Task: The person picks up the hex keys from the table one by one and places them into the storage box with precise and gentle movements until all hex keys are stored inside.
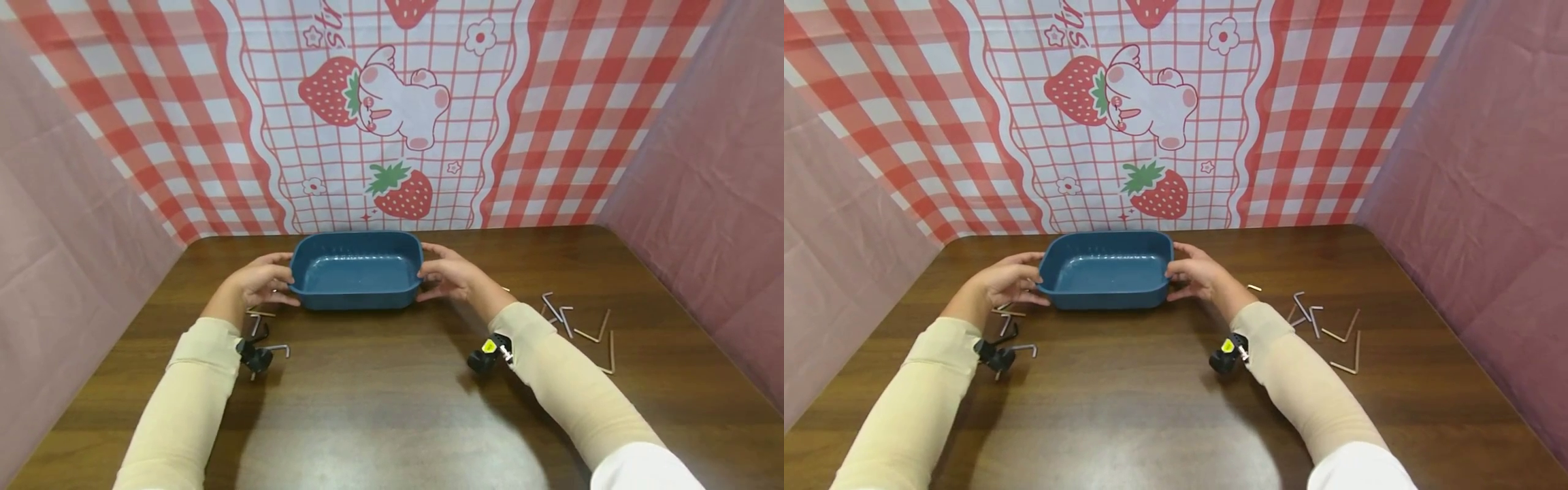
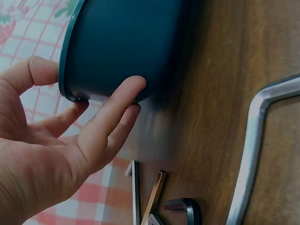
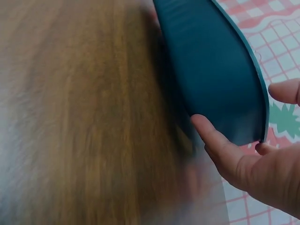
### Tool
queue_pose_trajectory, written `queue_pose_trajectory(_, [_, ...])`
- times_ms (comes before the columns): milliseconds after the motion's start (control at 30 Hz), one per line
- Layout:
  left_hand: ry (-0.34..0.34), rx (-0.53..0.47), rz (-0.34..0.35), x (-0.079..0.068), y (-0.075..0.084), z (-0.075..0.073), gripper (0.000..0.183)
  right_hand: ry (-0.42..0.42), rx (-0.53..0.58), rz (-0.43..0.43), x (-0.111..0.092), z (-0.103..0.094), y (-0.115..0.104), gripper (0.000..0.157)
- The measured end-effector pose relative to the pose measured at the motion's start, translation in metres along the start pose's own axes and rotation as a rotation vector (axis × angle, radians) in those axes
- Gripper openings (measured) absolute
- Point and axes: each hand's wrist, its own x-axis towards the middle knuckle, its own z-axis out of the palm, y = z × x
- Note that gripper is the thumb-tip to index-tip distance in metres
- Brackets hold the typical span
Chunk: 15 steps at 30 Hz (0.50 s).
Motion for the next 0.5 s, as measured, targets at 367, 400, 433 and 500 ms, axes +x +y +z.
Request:
queue_pose_trajectory(367, [-0.014, -0.015, 0.022, -0.012, 0.003, 0.020, 0.076, -0.025, -0.005, -0.017, -0.025, -0.013, -0.003, 0.084])
queue_pose_trajectory(400, [-0.016, -0.019, 0.026, -0.013, 0.002, 0.022, 0.076, -0.030, -0.012, -0.020, -0.028, -0.014, -0.004, 0.084])
queue_pose_trajectory(433, [-0.023, -0.024, 0.032, -0.014, 0.001, 0.023, 0.076, -0.036, -0.021, -0.023, -0.030, -0.015, -0.004, 0.084])
queue_pose_trajectory(500, [-0.030, -0.035, 0.040, -0.016, 0.000, 0.025, 0.077, -0.048, -0.040, -0.029, -0.035, -0.017, -0.005, 0.084])
